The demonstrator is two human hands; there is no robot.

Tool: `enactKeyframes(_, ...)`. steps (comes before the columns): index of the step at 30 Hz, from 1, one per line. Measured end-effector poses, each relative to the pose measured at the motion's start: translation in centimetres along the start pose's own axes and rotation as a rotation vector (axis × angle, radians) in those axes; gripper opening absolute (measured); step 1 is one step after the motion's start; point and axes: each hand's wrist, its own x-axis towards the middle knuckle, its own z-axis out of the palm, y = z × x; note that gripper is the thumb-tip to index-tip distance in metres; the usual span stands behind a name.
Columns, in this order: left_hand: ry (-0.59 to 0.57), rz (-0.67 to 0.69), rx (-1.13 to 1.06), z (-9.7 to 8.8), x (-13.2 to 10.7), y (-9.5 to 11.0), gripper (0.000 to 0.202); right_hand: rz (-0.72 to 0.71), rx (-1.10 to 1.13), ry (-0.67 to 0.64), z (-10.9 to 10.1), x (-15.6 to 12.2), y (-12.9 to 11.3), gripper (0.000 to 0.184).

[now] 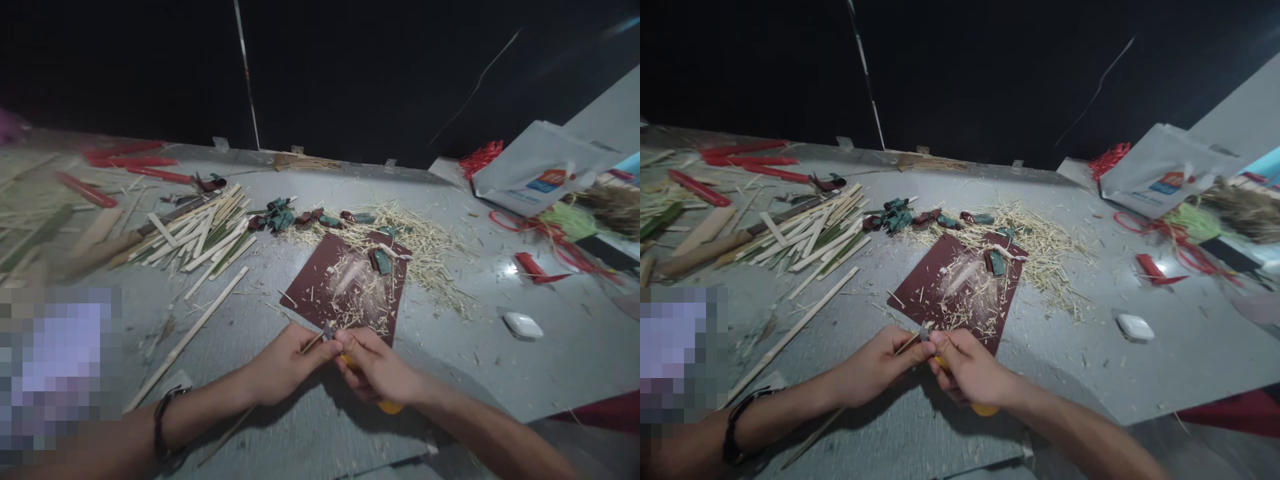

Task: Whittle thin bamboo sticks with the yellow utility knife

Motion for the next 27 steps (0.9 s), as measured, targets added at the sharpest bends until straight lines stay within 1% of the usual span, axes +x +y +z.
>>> enactKeyframes(2,-0.078,-0.015,-0.026,-0.6,0.1,0.2,0.058,0.056,0.026,-0.092,-0.5,-0.1,-0.6,0.056)
enactKeyframes(3,-0.121,-0.023,-0.038,-0.9,0.1,0.3,0.057,0.068,0.035,-0.115,-0.7,-0.2,-0.9,0.057)
enactKeyframes(5,-0.194,-0.042,-0.055,-1.4,0.1,0.3,0.057,0.071,0.026,-0.147,-0.9,-0.5,-1.4,0.058)
enactKeyframes(7,-0.227,-0.057,-0.063,-1.7,0.1,0.3,0.059,0.062,-0.007,-0.162,-1.1,-0.6,-1.6,0.059)
enactKeyframes(10,-0.189,-0.037,-0.068,-1.4,0.1,0.5,0.060,0.044,-0.040,-0.141,-1.2,-0.7,-1.4,0.058)
enactKeyframes(14,-0.107,0.026,-0.026,-0.7,0.0,0.6,0.059,-0.025,-0.046,-0.039,-0.6,-0.5,-0.5,0.062)
enactKeyframes(17,-0.071,0.037,0.013,-0.4,0.0,0.3,0.058,-0.060,0.023,0.045,0.4,-0.4,0.1,0.066)
enactKeyframes(19,-0.055,0.037,0.022,-0.3,0.0,0.0,0.056,-0.073,0.074,0.074,0.9,-0.3,0.4,0.067)
enactKeyframes(22,-0.057,0.045,0.016,-0.3,0.1,-0.2,0.057,-0.083,0.138,0.089,1.3,-0.1,0.8,0.068)
enactKeyframes(25,-0.046,0.058,-0.011,-0.5,0.1,0.1,0.056,-0.055,0.198,0.070,1.2,0.1,0.8,0.067)
enactKeyframes(27,-0.062,0.062,-0.042,-0.6,0.1,0.2,0.054,-0.043,0.220,0.057,1.3,0.2,0.7,0.067)
